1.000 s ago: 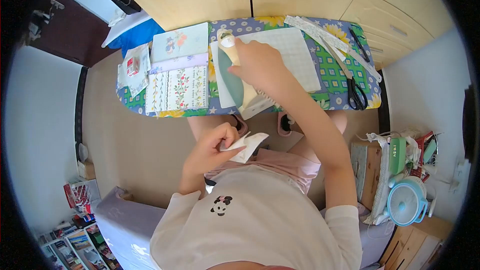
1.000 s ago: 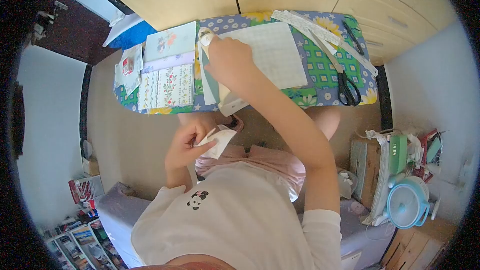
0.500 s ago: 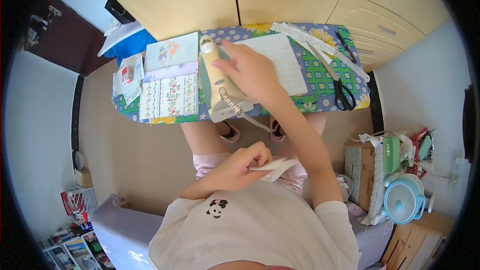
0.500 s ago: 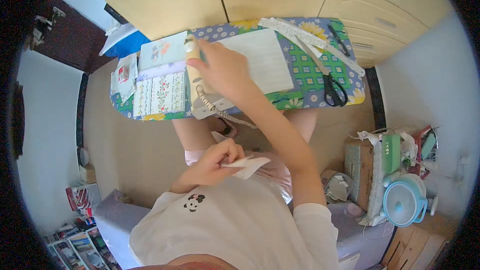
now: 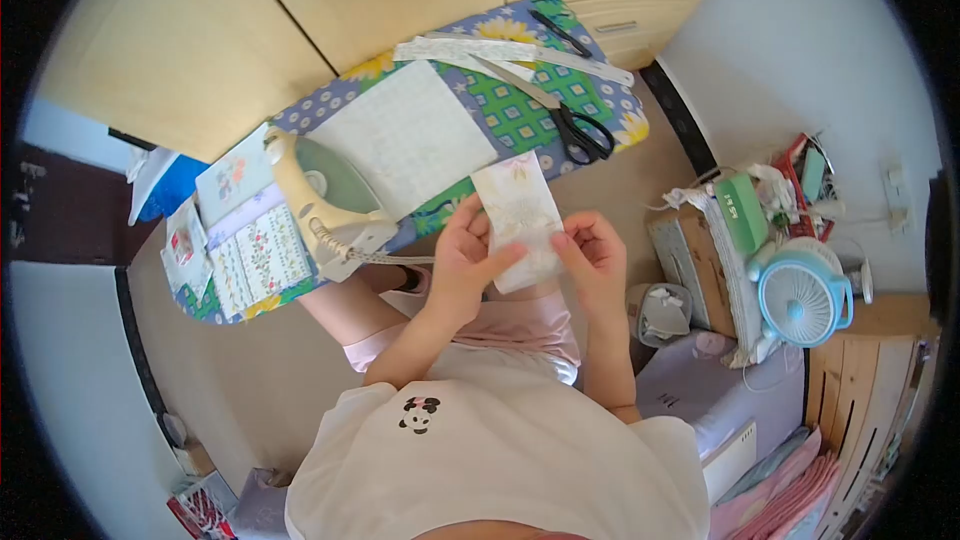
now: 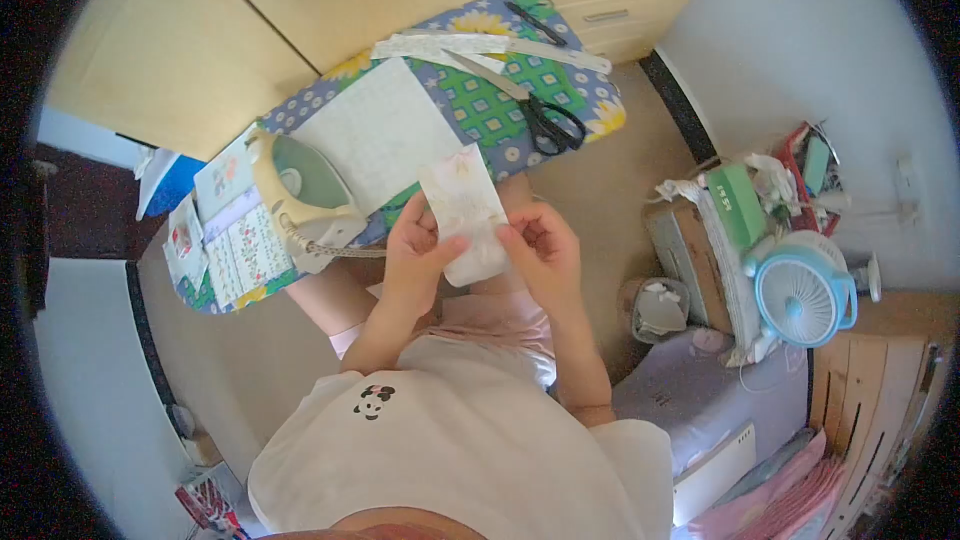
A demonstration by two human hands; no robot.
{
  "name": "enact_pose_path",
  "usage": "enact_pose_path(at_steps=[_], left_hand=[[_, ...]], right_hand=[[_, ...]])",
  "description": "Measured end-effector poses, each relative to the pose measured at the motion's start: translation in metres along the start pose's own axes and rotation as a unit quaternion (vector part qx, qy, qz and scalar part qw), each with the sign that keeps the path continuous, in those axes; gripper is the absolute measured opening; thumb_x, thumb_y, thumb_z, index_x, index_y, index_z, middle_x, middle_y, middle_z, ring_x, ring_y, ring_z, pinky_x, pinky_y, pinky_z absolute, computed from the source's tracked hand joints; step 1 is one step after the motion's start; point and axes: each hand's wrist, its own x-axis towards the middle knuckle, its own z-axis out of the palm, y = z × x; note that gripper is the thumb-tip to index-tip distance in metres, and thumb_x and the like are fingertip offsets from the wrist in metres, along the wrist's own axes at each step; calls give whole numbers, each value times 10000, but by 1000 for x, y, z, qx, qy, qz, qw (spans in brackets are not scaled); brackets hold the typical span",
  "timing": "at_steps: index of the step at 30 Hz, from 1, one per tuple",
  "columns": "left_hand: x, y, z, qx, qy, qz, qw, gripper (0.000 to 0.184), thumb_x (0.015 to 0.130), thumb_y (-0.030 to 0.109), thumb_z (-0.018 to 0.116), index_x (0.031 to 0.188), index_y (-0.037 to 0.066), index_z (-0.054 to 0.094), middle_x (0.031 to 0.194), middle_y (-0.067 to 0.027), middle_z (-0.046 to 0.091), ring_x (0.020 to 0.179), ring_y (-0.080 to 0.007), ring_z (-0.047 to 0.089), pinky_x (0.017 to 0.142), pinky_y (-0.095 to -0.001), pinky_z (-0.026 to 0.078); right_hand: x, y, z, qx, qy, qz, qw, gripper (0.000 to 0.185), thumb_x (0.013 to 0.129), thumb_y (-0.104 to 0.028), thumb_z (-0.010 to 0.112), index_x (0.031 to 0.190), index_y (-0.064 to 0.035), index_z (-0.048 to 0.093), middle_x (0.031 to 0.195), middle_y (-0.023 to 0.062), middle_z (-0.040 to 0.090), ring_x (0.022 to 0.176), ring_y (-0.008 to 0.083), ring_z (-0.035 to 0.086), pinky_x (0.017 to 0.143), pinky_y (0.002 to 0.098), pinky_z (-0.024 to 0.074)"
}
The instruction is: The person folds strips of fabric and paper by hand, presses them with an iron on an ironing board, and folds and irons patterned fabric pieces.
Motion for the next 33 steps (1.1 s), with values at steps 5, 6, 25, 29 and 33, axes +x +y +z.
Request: enact_pose_path(at_steps=[5,6,25,29,33], left_hand=[[0,-11,-11,-14,23,-14,1000,368,792,-72,603,1146,-22,517,1093,-88,607,1021,-156,568,885,-296,444],[-2,-9,-7,32,6,15,999,360,812,-50,592,1162,-27,507,1089,-91,610,1009,-148,573,869,-283,449],[-4,30,25,213,-21,179,960,278,935,56,444,1186,-25,535,919,-26,608,754,-18,488,652,-168,411],[-5,33,13,137,-31,145,979,294,949,75,420,1207,-37,507,1022,-46,596,879,-50,519,749,-180,419],[4,44,13,87,10,167,982,286,953,89,420,1185,-51,510,1082,-74,593,983,-104,540,849,-230,419]], right_hand=[[2,-17,0,-28,-39,45,998,178,812,-52,648,972,-23,576,839,8,599,758,71,553,661,205,425],[4,-13,0,-27,-40,50,998,178,812,-52,648,972,-23,576,839,8,599,758,71,553,661,205,425],[18,-25,58,-374,107,-448,805,424,668,52,675,1085,-5,625,729,76,545,532,178,495,482,255,415],[15,-32,64,-355,107,-398,840,428,698,39,684,1114,9,584,787,70,575,598,159,530,583,234,448],[8,-15,48,-105,90,-214,967,336,745,36,671,1065,0,577,796,34,578,649,97,519,613,213,437]])
